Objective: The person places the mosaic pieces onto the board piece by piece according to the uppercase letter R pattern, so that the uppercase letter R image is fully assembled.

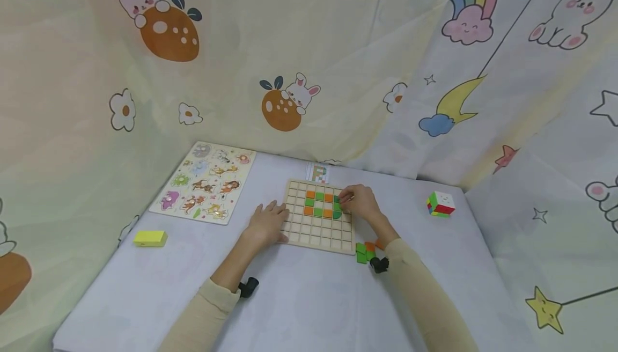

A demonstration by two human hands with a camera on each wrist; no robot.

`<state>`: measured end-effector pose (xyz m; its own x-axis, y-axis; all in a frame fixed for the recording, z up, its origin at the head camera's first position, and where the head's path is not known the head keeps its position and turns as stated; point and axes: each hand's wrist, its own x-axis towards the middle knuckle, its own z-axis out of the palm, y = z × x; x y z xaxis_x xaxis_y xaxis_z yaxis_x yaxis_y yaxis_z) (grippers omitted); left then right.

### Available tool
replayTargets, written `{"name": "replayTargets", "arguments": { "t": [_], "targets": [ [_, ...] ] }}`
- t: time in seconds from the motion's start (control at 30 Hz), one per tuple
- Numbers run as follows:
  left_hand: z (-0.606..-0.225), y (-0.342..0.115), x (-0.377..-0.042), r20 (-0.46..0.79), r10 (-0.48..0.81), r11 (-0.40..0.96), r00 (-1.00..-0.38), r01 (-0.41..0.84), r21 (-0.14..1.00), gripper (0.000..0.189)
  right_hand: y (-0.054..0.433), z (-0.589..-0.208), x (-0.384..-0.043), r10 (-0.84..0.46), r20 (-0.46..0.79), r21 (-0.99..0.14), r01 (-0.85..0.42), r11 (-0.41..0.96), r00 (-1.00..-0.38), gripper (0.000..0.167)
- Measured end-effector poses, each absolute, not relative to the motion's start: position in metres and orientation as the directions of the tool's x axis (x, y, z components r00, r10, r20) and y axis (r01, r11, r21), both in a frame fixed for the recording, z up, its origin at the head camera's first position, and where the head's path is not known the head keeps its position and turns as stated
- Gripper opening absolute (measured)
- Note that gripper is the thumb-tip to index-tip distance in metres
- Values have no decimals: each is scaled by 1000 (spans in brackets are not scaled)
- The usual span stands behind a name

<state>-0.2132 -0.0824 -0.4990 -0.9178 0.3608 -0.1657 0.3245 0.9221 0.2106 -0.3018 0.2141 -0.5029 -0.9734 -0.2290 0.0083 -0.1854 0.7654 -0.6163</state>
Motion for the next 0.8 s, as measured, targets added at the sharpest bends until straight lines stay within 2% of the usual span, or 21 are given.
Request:
{"name": "replayTargets", "arguments": {
  "t": [0.53,0.8],
  "targets": [
    [-496,-84,-210,-144,354,925,-924,323,201,86,237,-483,-263,-246,10,-582,-206,786,-969,22],
    [-493,-82,-209,-138,363,918,-921,329,220,85,256,-485,-232,-271,-71,-585,-180,791,-960,22]
  ]
}}
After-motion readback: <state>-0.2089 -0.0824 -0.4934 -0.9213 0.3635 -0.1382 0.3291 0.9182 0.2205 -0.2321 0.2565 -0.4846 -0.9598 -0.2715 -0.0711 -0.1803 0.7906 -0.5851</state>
